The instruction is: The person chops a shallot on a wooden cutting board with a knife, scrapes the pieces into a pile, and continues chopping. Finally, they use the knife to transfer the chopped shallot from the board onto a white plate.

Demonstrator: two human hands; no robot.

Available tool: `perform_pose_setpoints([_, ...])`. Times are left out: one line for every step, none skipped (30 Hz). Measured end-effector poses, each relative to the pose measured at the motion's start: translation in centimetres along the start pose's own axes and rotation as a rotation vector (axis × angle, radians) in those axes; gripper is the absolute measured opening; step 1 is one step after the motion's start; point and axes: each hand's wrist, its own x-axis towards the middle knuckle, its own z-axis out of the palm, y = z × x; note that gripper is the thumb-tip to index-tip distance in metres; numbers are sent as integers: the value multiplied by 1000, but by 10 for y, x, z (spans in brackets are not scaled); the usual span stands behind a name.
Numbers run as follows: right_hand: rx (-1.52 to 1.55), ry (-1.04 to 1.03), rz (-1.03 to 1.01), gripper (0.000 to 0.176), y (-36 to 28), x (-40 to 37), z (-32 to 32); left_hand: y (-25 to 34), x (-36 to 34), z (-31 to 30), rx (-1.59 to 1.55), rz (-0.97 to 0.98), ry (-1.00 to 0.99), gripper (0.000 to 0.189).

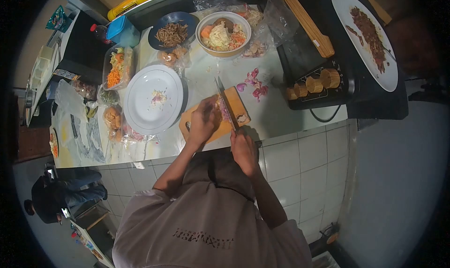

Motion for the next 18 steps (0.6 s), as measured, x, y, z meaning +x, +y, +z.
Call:
perform_pose_setpoints([-10,-5,18,32,-3,-1,-3,-2,3,-2,35,34,73,34])
perform_pose_setpoints([-19,-10,37,31,-6,-2,-6,-3,6,-4,70,69,146,31])
perform_pose_setpoints([-19,-9,39,31,-6,-2,-8,-2,10,-7,70,69,144,31])
perform_pose_setpoints([-20,-14,28,31,-5,-1,-9,3,16,-12,45,34,127,28])
perform_pose_setpoints([-21,-19,18,31,-5,-1,-11,8,22,-16,21,0,110,25])
perform_pose_setpoints([-20,-16,20,31,-6,0,-13,13,29,-18,27,-62,73,22])
perform_pose_setpoints([-14,-29,41,31,-8,1,-17,12,35,-20,25,-60,70,22])
perform_pose_setpoints([-7,-43,64,31,-9,1,-20,10,39,-21,11,-52,-1,23])
perform_pose_setpoints([-7,-41,67,31,-10,1,-23,8,42,-23,-4,-44,-71,23])
perform_pose_setpoints([-20,-34,55,31,-12,1,-26,-4,44,-21,6,4,-64,19])
perform_pose_setpoints([-33,-24,46,31,-13,0,-28,-11,45,-21,6,8,-73,19])
perform_pose_setpoints([-30,-20,56,31,-14,0,-30,-13,45,-21,-21,0,-63,19])
perform_pose_setpoints([-34,-26,67,33,-15,0,-30,-14,45,-21,-48,-10,-50,19])
perform_pose_setpoints([-38,-34,75,34,-17,1,-31,-16,48,-20,-84,18,-24,16])
perform_pose_setpoints([-35,-34,77,34,-21,1,-33,-5,53,-22,-81,18,-27,16])
perform_pose_setpoints([-52,-51,63,36,-25,1,-36,17,60,-25,-1,29,-62,15])
perform_pose_setpoints([-70,-69,47,38,-28,1,-36,29,67,-23,79,39,-94,15])
perform_pose_setpoints([-69,-73,44,38,-29,1,-34,27,76,-18,81,35,-92,15])
